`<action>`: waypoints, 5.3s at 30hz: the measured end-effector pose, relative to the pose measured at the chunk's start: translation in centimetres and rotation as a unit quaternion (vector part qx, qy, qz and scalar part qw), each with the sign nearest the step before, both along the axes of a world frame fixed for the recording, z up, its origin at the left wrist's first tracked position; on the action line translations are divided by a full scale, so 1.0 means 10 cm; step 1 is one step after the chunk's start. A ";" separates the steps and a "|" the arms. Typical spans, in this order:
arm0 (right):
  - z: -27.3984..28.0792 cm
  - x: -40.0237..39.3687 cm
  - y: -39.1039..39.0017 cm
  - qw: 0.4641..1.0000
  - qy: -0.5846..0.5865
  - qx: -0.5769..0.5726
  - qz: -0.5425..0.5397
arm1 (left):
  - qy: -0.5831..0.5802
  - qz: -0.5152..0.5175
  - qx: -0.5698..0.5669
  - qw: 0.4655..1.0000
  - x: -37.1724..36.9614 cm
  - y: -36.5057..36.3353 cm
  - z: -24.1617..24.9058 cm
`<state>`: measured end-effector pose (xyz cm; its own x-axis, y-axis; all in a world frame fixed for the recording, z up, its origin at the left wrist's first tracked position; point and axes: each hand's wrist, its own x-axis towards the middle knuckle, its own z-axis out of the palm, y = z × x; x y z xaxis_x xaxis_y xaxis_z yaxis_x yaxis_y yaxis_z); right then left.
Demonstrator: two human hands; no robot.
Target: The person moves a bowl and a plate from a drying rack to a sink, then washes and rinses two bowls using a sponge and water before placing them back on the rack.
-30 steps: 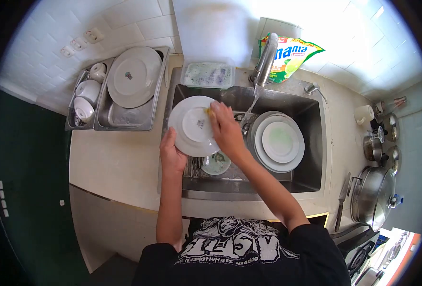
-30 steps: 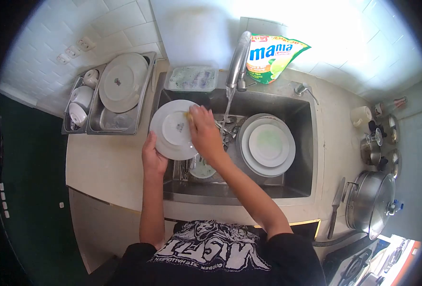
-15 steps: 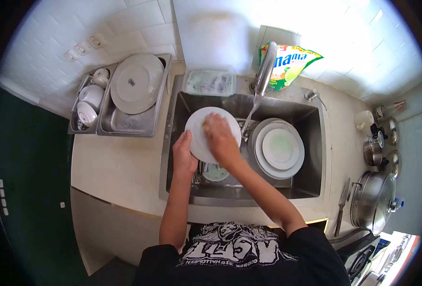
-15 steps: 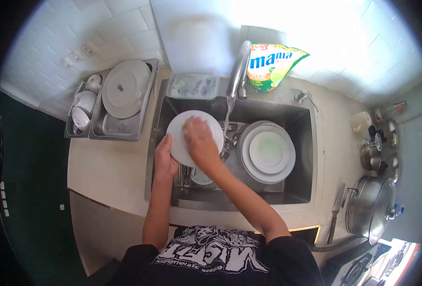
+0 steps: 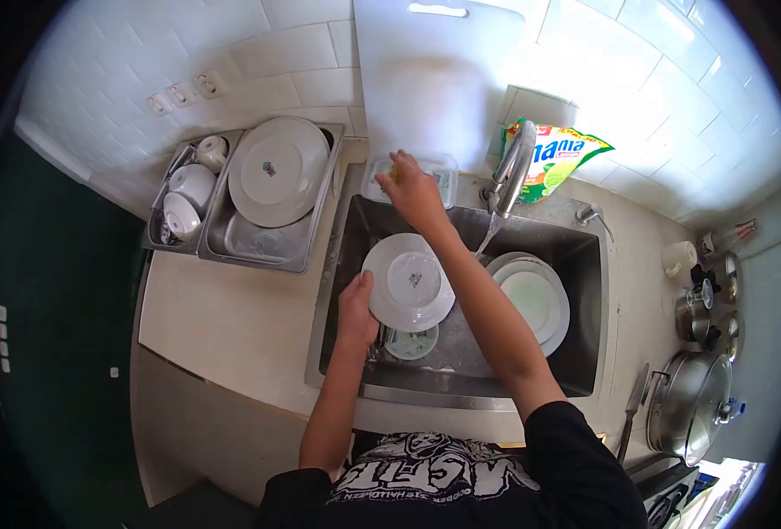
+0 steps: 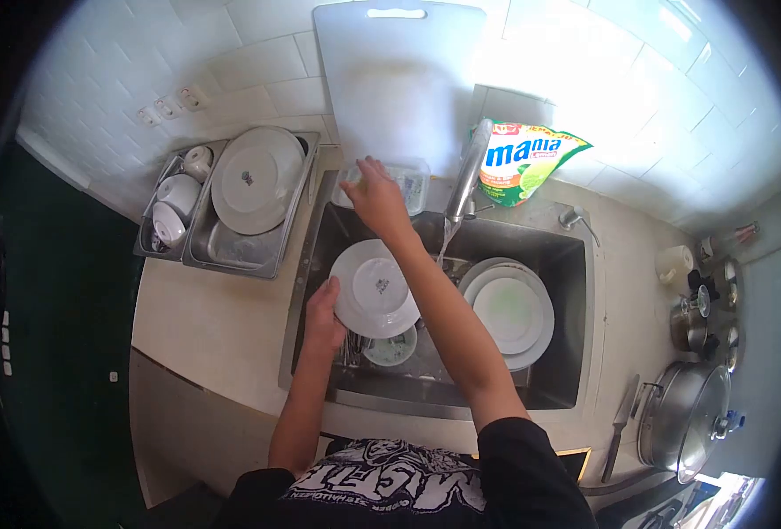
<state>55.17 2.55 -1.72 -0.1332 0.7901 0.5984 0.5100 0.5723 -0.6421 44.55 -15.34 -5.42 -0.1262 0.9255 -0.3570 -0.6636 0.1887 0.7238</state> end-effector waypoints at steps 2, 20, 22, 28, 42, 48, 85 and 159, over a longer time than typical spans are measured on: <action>0.15 0.10 -0.26 0.997 0.066 -0.020 -0.030 | -0.005 0.000 -0.012 1.000 0.01 0.03 -0.09; -0.29 1.14 -1.42 0.960 -0.276 -0.027 0.037 | -0.132 -0.159 0.021 0.978 0.88 0.38 -0.41; -0.21 1.24 -1.64 0.949 -0.305 -0.017 0.071 | -0.110 -0.132 -0.056 0.983 0.89 0.38 -0.28; -0.37 1.91 -2.07 0.936 -0.324 -0.028 0.132 | -0.151 -0.123 -0.025 0.981 0.90 0.43 -0.46; -0.37 1.87 -1.86 0.701 0.554 -0.448 0.028 | -0.187 -0.166 -0.063 0.966 0.81 0.19 -0.57; -0.50 1.83 -1.88 0.673 0.528 -0.515 0.048 | -0.002 -0.175 -0.036 0.984 0.53 0.13 -0.32; 0.06 2.05 -1.56 0.874 0.266 -0.404 -0.044 | 0.043 -0.274 -0.085 0.957 0.59 0.18 -0.30; 0.18 2.26 -1.45 0.874 0.216 -0.431 0.056 | -0.175 -0.218 -0.070 0.958 1.07 0.14 -0.39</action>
